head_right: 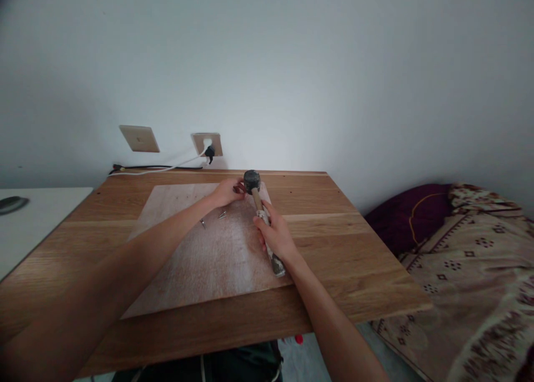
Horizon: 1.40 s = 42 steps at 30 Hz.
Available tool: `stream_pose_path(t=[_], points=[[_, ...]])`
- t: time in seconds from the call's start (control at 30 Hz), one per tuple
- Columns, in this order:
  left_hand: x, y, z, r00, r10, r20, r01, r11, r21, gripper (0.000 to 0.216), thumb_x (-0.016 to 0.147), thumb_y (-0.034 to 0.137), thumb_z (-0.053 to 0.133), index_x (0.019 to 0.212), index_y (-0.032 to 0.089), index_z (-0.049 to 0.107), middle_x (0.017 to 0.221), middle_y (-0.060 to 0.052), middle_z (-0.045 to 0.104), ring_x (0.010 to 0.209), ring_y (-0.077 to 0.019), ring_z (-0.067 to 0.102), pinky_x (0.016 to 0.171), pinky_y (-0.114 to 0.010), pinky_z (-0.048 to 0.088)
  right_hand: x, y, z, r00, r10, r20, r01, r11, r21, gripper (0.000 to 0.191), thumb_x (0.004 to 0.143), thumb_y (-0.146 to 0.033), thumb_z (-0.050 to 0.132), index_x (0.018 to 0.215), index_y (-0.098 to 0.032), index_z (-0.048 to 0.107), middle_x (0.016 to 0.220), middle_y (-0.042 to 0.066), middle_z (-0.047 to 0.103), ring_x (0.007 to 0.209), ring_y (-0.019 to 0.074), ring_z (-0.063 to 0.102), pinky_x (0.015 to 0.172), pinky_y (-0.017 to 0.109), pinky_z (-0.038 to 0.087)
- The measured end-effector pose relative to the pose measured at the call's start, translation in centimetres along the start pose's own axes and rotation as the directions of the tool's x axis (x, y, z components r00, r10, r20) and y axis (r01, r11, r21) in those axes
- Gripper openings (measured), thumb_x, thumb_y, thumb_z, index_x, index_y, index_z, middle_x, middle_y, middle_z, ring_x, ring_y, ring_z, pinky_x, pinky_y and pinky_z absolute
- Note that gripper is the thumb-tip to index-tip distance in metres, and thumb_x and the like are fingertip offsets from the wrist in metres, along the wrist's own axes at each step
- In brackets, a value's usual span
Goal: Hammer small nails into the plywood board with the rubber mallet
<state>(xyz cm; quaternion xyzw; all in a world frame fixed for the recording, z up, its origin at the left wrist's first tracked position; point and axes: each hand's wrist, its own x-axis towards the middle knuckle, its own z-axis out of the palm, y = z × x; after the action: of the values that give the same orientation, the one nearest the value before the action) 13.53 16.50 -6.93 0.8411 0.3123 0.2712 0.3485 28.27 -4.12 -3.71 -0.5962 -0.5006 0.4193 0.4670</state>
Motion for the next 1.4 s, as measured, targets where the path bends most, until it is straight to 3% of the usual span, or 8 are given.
stream_pose_path(t=[0.6, 0.73, 0.8, 0.9, 1.07, 1.27, 1.4], points=[[0.0, 0.6, -0.4, 1.0, 0.003, 0.028, -0.002, 0.999, -0.044, 0.048, 0.07, 0.009, 0.071, 0.118, 0.015, 0.071, 0.094, -0.004, 0.079, 0.08, -0.0172, 0.071, 0.076, -0.028, 0.055, 0.1, 0.7, -0.1, 1.0, 0.014, 0.002, -0.014, 1.0, -0.007, 0.079, 0.089, -0.041, 0.063, 0.16, -0.018, 0.041, 0.054, -0.01, 0.054, 0.035, 0.0119, 0.045, 0.032, 0.021, 0.039], [-0.8, 1.6, -1.7, 1.0, 0.014, 0.007, -0.015, 0.996, 0.083, 0.044, 0.073, 0.019, 0.072, 0.117, 0.015, 0.07, 0.09, -0.003, 0.073, 0.077, -0.0176, 0.065, 0.072, -0.029, 0.051, 0.2, 0.8, -0.1, 1.0, 0.023, 0.001, -0.023, 1.0, -0.004, 0.08, 0.088, -0.043, 0.065, 0.16, -0.02, 0.041, 0.055, -0.009, 0.054, 0.036, 0.0119, 0.046, 0.033, 0.02, 0.039], [-1.7, 2.4, -2.7, 0.996, 0.041, 0.077, -0.053, 0.986, 0.159, 0.031, 0.075, 0.024, 0.071, 0.105, 0.017, 0.072, 0.084, -0.002, 0.07, 0.073, -0.0175, 0.061, 0.069, -0.028, 0.048, 0.2, 0.9, -0.1, 1.0, 0.018, -0.005, -0.018, 1.0, -0.001, 0.08, 0.088, -0.043, 0.065, 0.161, -0.02, 0.04, 0.056, -0.009, 0.054, 0.037, 0.0117, 0.046, 0.033, 0.02, 0.039], [-3.3, 3.7, -4.4, 0.953, 0.054, 0.297, -0.124, 0.967, 0.223, 0.008, 0.074, 0.024, 0.071, 0.08, 0.02, 0.069, 0.073, 0.0, 0.066, 0.065, -0.0168, 0.057, 0.064, -0.028, 0.043, 0.2, 0.9, -0.1, 1.0, 0.004, -0.004, -0.004, 1.0, 0.002, 0.079, 0.089, -0.042, 0.064, 0.161, -0.019, 0.04, 0.055, -0.01, 0.053, 0.036, 0.0116, 0.046, 0.032, 0.02, 0.039], [-5.0, 5.0, -6.0, 0.904, 0.022, 0.427, -0.138, 0.961, 0.241, 0.008, 0.067, 0.019, 0.072, 0.068, 0.024, 0.066, 0.065, 0.002, 0.065, 0.062, -0.0164, 0.058, 0.06, -0.026, 0.042, 0.0, 0.6, 0.0, 1.0, -0.011, 0.002, 0.011, 1.0, -0.001, 0.076, 0.089, -0.041, 0.063, 0.158, -0.016, 0.043, 0.054, -0.009, 0.053, 0.035, 0.0123, 0.045, 0.031, 0.021, 0.039], [-4.9, 4.7, -6.0, 0.906, 0.036, 0.421, -0.123, 0.976, 0.18, 0.019, 0.059, 0.01, 0.074, 0.07, 0.025, 0.073, 0.062, 0.004, 0.067, 0.058, -0.0157, 0.06, 0.056, -0.026, 0.042, -0.1, 0.4, 0.1, 1.0, -0.017, 0.005, 0.017, 1.0, -0.001, 0.076, 0.09, -0.041, 0.062, 0.159, -0.015, 0.042, 0.053, -0.01, 0.052, 0.035, 0.0126, 0.045, 0.03, 0.021, 0.038], [-3.6, 3.6, -5.8, 0.953, 0.068, 0.294, -0.109, 0.986, 0.124, 0.016, 0.065, 0.01, 0.072, 0.075, 0.022, 0.075, 0.068, 0.003, 0.071, 0.063, -0.0145, 0.064, 0.064, -0.025, 0.048, -0.1, 0.6, 0.0, 1.0, -0.011, 0.007, 0.011, 1.0, -0.003, 0.076, 0.09, -0.043, 0.063, 0.159, -0.018, 0.043, 0.053, -0.01, 0.053, 0.035, 0.012, 0.045, 0.032, 0.02, 0.038]])
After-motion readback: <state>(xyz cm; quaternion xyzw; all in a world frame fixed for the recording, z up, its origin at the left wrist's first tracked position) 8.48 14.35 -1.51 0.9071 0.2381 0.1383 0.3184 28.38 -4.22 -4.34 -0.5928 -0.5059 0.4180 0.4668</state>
